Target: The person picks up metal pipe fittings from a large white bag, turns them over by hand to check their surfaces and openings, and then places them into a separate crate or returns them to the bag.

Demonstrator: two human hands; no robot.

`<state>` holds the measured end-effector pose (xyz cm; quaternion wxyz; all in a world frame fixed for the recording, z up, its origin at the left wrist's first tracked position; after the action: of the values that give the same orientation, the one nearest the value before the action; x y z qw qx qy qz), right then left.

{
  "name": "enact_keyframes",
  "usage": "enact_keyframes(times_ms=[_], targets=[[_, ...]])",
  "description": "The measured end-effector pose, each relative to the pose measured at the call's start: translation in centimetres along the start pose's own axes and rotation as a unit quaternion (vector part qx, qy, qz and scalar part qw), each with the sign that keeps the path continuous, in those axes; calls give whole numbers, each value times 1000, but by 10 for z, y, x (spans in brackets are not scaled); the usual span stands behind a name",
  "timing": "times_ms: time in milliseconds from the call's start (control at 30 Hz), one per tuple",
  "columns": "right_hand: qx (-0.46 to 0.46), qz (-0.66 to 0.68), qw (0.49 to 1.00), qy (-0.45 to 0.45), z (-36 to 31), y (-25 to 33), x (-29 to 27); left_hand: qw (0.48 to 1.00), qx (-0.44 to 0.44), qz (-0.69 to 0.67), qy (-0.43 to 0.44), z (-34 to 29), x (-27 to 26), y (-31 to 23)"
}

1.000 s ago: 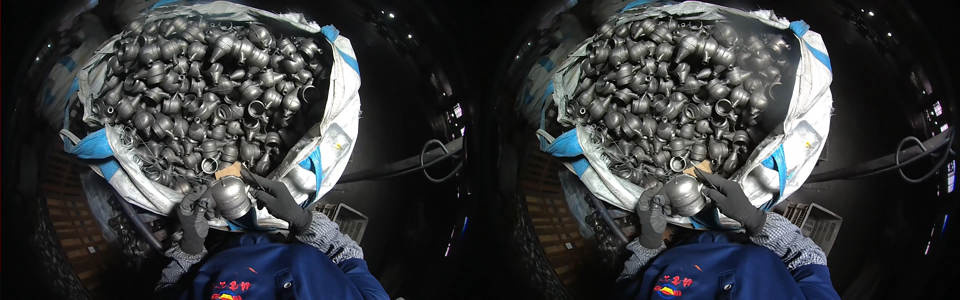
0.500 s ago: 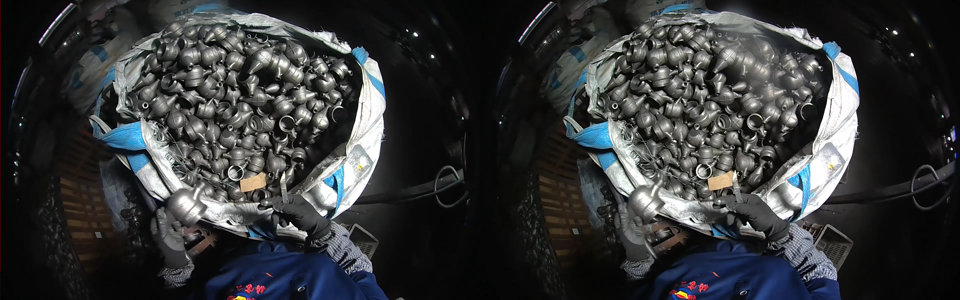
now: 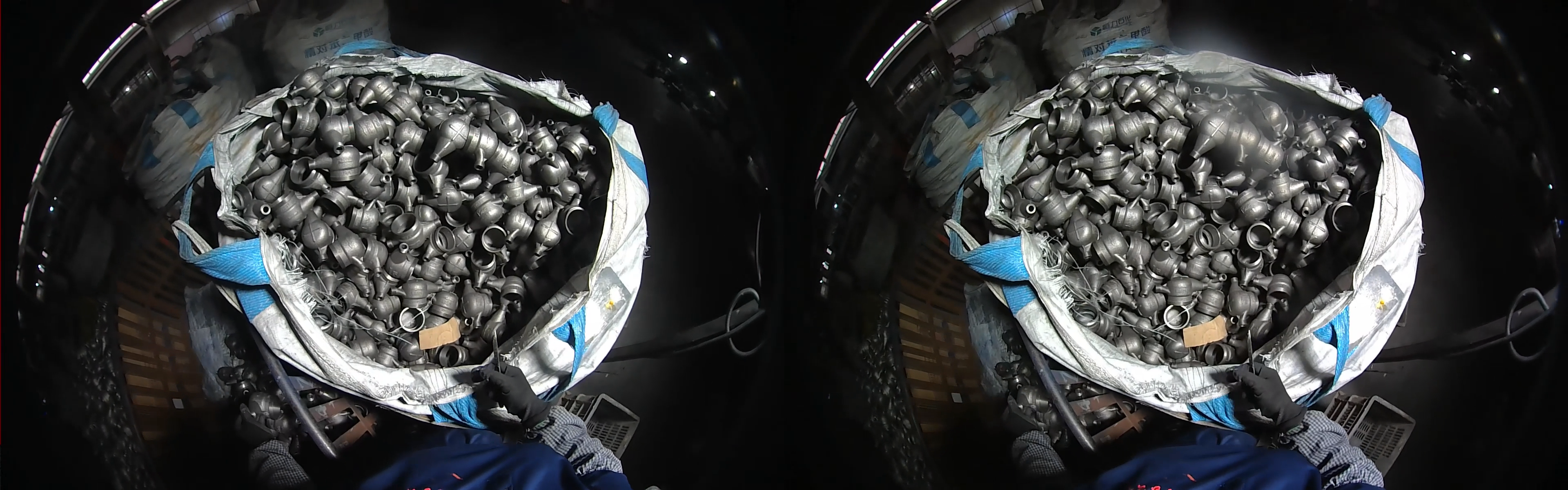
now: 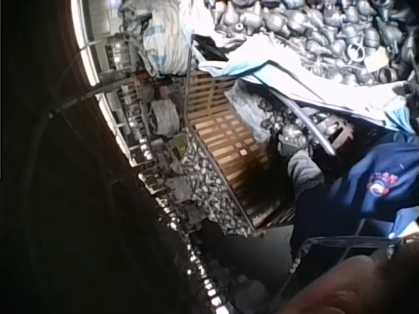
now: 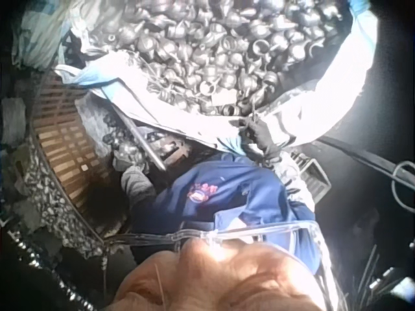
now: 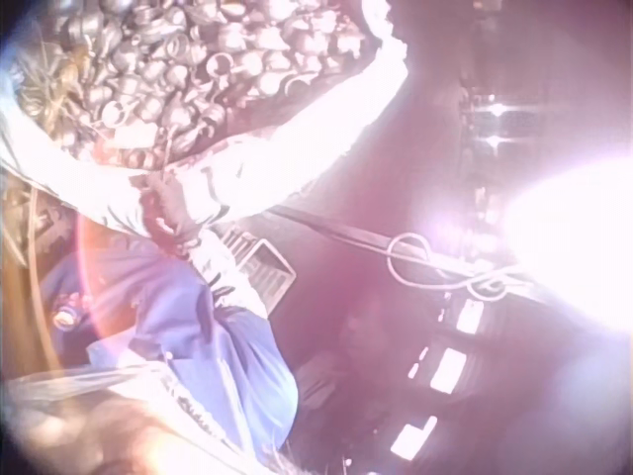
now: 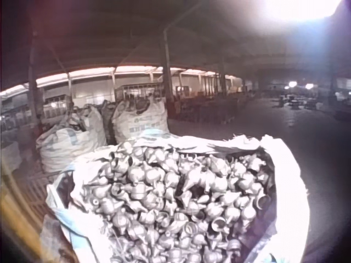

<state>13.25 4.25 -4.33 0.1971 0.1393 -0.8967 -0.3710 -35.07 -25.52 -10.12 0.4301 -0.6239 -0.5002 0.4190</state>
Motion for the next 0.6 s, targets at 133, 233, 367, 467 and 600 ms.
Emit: enact_keyframes(times_ms=[133, 233, 367, 467, 600], targets=[[-13, 61, 998, -5, 13, -20, -9, 990, 134, -46, 18, 21, 78, -35], [31, 110, 993, -37, 3, 9, 15, 952, 224, -85, 188, -39, 211, -95], [51, 122, 991, -28, 4, 13, 22, 931, 100, -108, 335, -63, 340, -81], [49, 126, 991, -18, 7, 1, 9, 931, 107, 43, 346, -2, 392, -21], [80, 91, 991, -60, -6, 13, 5, 949, 91, 143, 266, 30, 427, 0]])
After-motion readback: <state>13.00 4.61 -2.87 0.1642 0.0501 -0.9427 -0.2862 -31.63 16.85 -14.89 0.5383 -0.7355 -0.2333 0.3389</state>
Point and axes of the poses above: each hand's wrist, its own z-axis towards the middle knuckle, its own x-axis out of the palm, y = z × x, the point moved 3 cm from there along z, towards the middle knuckle
